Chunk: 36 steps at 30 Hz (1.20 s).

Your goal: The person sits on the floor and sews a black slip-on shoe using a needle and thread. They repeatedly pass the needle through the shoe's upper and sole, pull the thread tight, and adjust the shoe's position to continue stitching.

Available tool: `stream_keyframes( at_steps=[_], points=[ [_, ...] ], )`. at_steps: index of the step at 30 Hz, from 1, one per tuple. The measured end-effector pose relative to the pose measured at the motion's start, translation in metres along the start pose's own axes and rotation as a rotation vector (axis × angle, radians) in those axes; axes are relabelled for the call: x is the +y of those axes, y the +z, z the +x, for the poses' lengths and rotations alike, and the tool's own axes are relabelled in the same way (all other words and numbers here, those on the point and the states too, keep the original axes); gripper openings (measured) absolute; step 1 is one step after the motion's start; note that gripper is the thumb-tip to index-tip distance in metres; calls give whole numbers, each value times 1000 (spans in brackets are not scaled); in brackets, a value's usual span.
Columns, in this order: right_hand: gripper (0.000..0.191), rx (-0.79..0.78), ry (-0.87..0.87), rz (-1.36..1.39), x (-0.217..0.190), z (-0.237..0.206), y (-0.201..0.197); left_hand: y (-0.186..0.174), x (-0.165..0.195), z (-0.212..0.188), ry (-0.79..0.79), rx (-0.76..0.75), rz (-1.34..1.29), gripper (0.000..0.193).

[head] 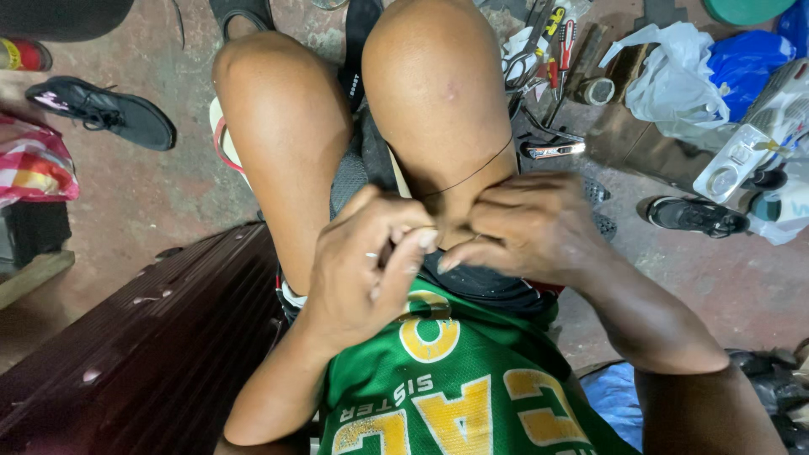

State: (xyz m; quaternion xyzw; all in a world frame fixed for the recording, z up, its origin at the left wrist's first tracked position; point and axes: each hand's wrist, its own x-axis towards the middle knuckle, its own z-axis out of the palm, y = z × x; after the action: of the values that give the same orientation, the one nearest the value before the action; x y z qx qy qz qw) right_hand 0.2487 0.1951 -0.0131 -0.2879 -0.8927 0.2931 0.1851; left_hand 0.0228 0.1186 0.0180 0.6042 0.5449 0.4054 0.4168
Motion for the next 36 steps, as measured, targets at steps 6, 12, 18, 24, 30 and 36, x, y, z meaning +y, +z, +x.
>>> stream_keyframes(
  at_steps=[6,12,18,24,30,36],
  points=[
    [63,8,150,188,5,-5,6,-12,5,-5,-114,143,-165,10],
    [60,14,285,238,11,-16,5,-19,16,7,169,17,150,34],
    [62,18,249,180,9,-13,11,-5,9,6,168,6,222,16],
    [61,152,-22,316,-8,4,15,-8,-7,-5,-44,64,-152,7],
    [33,85,104,150,-36,13,15,-14,-25,-21,-169,192,-784,25],
    [20,68,130,123,-46,14,25,-20,-48,-22,-136,199,-1105,28]
  ],
)
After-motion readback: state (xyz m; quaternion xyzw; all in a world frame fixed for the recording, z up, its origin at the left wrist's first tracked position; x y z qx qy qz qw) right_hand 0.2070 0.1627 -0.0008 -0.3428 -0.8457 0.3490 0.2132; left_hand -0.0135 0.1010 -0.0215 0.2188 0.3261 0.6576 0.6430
